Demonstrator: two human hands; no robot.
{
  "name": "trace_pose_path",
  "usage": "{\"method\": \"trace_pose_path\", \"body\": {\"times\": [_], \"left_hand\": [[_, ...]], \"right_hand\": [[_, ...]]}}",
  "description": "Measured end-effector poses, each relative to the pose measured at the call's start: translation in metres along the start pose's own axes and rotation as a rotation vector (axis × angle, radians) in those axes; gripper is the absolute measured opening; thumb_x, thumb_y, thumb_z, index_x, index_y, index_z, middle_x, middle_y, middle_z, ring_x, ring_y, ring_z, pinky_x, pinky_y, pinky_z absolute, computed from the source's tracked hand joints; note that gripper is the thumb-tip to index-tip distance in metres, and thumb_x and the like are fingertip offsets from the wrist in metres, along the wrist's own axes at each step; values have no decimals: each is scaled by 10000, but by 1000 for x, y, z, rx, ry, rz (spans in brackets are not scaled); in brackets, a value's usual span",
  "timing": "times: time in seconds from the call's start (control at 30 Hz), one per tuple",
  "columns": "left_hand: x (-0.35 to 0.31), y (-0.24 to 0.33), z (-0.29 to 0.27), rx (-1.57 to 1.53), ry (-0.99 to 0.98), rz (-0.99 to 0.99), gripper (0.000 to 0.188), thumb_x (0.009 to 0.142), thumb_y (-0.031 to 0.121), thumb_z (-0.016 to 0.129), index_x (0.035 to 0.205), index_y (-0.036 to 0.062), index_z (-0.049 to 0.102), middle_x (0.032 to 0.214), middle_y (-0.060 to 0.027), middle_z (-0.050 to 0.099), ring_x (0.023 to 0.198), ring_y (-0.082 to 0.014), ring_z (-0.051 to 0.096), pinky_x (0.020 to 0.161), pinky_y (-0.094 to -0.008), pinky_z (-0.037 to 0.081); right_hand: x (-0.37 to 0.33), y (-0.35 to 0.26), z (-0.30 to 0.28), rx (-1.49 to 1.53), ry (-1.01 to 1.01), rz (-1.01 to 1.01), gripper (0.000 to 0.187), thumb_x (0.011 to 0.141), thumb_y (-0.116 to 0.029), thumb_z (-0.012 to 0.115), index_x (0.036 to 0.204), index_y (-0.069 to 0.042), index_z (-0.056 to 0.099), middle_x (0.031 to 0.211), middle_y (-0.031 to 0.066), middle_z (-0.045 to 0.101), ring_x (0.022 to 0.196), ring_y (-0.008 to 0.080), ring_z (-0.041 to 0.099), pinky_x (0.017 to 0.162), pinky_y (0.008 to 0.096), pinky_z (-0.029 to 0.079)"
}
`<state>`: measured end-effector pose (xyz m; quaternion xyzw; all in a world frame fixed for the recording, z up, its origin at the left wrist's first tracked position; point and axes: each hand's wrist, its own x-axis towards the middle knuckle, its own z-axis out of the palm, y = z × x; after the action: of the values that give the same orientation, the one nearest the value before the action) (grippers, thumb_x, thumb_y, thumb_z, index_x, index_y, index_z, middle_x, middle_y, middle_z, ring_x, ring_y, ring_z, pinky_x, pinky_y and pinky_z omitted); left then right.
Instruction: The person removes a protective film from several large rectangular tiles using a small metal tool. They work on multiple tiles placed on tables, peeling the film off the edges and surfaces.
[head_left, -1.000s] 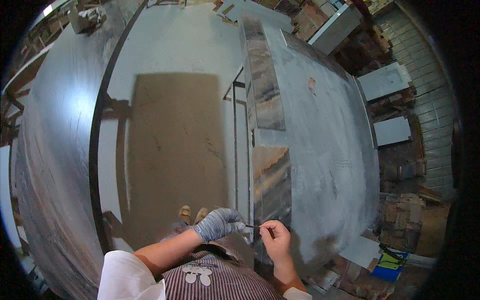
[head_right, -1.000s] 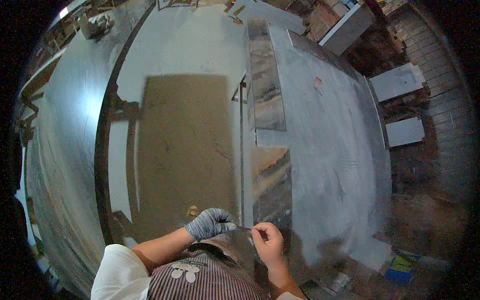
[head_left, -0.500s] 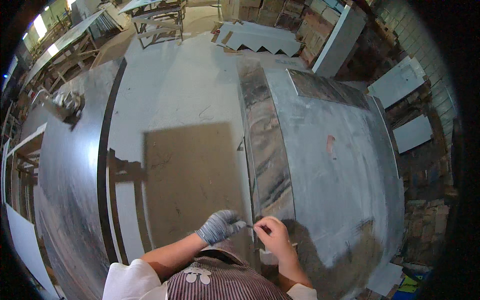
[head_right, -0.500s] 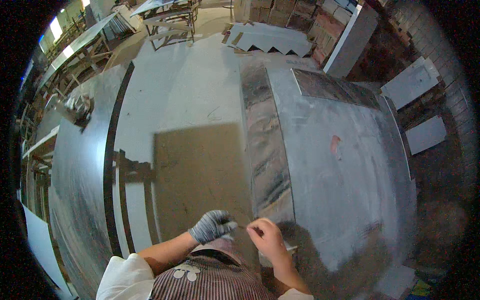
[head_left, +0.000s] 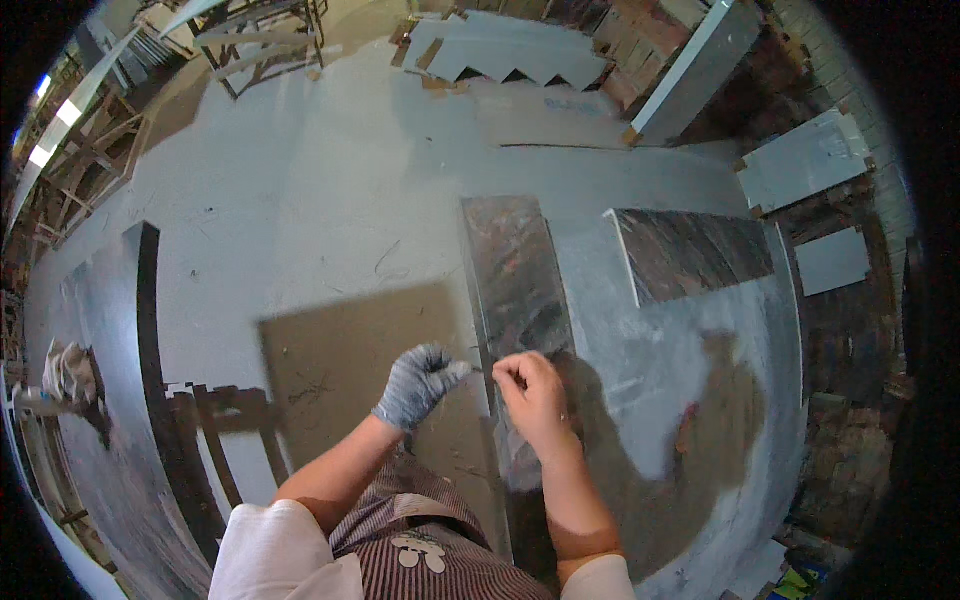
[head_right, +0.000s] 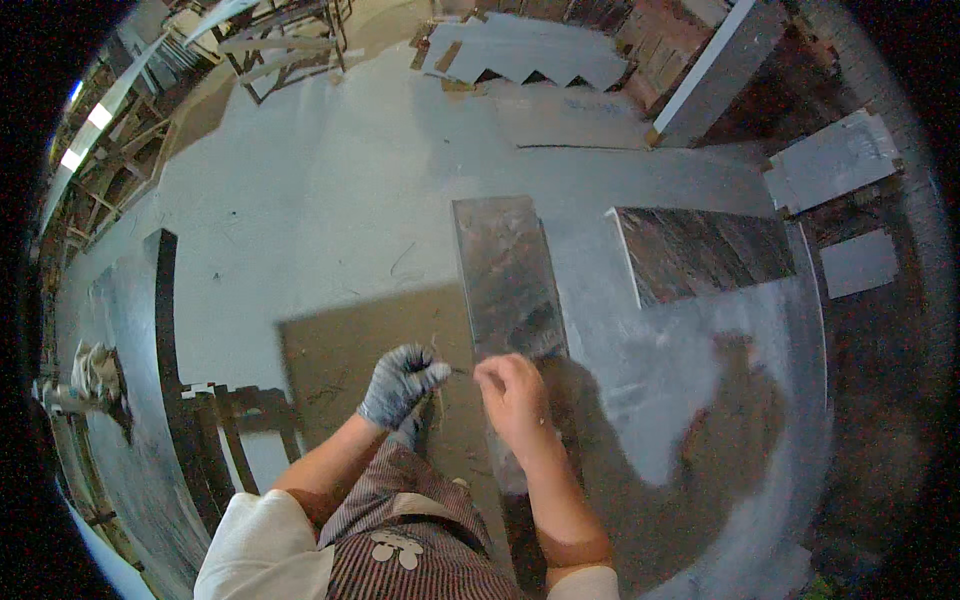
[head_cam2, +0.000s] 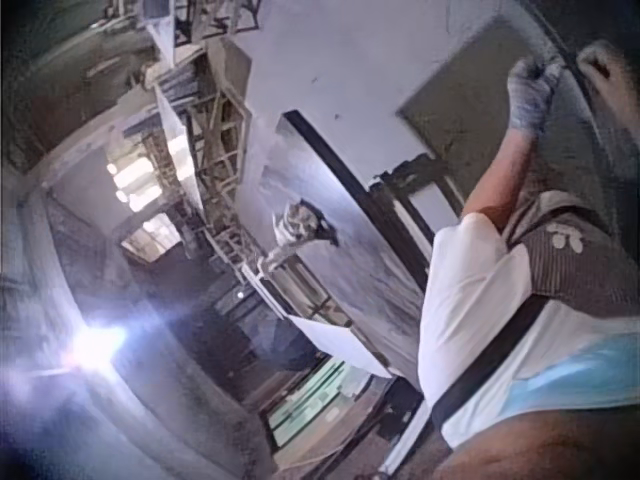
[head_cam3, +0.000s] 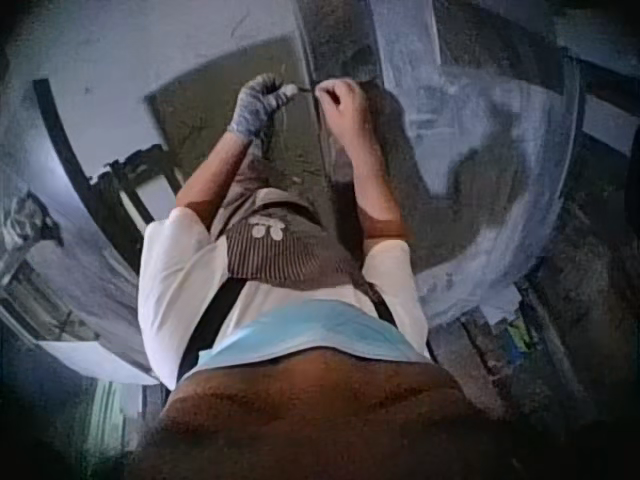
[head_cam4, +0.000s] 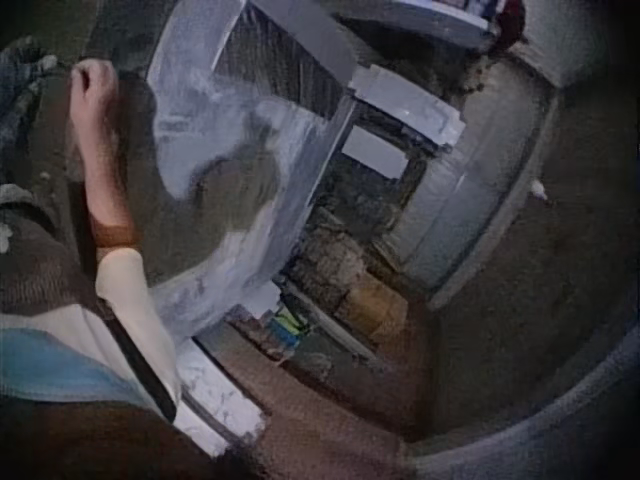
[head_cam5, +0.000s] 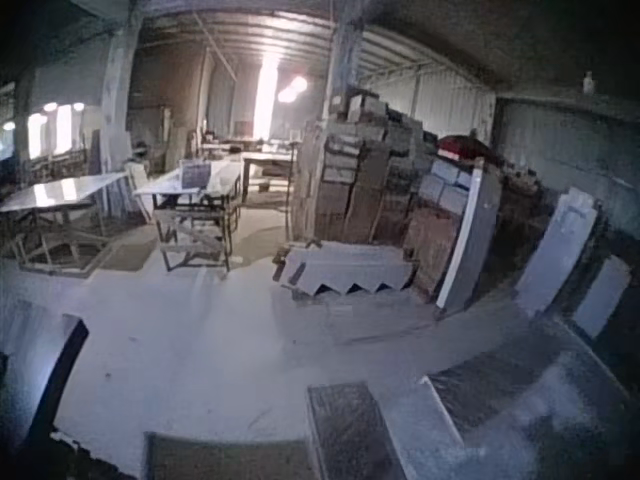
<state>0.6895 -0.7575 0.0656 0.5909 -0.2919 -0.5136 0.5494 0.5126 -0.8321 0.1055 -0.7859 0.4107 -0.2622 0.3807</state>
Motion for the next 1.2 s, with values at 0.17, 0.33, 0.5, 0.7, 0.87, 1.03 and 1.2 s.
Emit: {"method": "trace_pose_path", "body": {"times": [0.17,0.33,0.5,0.7,0.87,1.03,1.2], "left_hand": [[127,7,-34,31,7,17,176,884,154,746,804,51,627,764,8,624,745,-81,545,690,-269,479],[196,30,-34,-85,67,2,175,920,206,705,912,37,657,793,-14,653,743,-99,577,705,-269,490],[225,29,-34,45,129,42,184,933,212,692,928,30,663,787,-16,651,734,-97,572,694,-262,486],[234,28,-37,110,105,57,164,912,152,708,942,-4,669,819,-62,683,761,-110,600,728,-275,515],[228,31,-39,220,87,84,139,905,129,706,915,-5,667,801,-84,669,729,-150,605,711,-289,514],[230,24,-37,281,131,215,131,901,129,706,895,6,662,797,-91,655,723,-173,595,701,-299,502],[232,23,-39,326,111,294,114,912,127,699,896,22,657,797,-48,644,764,-136,583,724,-288,489]], "right_hand": [[130,16,20,-78,30,-28,86,819,-45,701,894,-38,659,892,135,661,863,348,612,769,421,487],[206,31,30,-148,104,-73,96,798,-55,717,876,-53,662,900,115,647,881,340,593,785,419,477],[226,43,46,-202,181,-73,105,773,-57,731,859,-59,670,912,117,634,889,328,587,790,418,472],[231,41,52,-236,206,-87,105,757,-53,738,836,-62,670,896,114,627,870,326,588,772,417,478],[229,41,52,-236,173,-102,124,739,-39,739,835,-69,667,881,108,625,854,326,588,753,416,483],[230,40,54,-245,193,-107,137,733,-30,734,838,-68,653,870,106,625,845,331,591,752,425,482],[230,43,55,-262,181,-136,145,736,-34,730,842,-64,635,872,113,626,837,340,593,751,433,482]]}}
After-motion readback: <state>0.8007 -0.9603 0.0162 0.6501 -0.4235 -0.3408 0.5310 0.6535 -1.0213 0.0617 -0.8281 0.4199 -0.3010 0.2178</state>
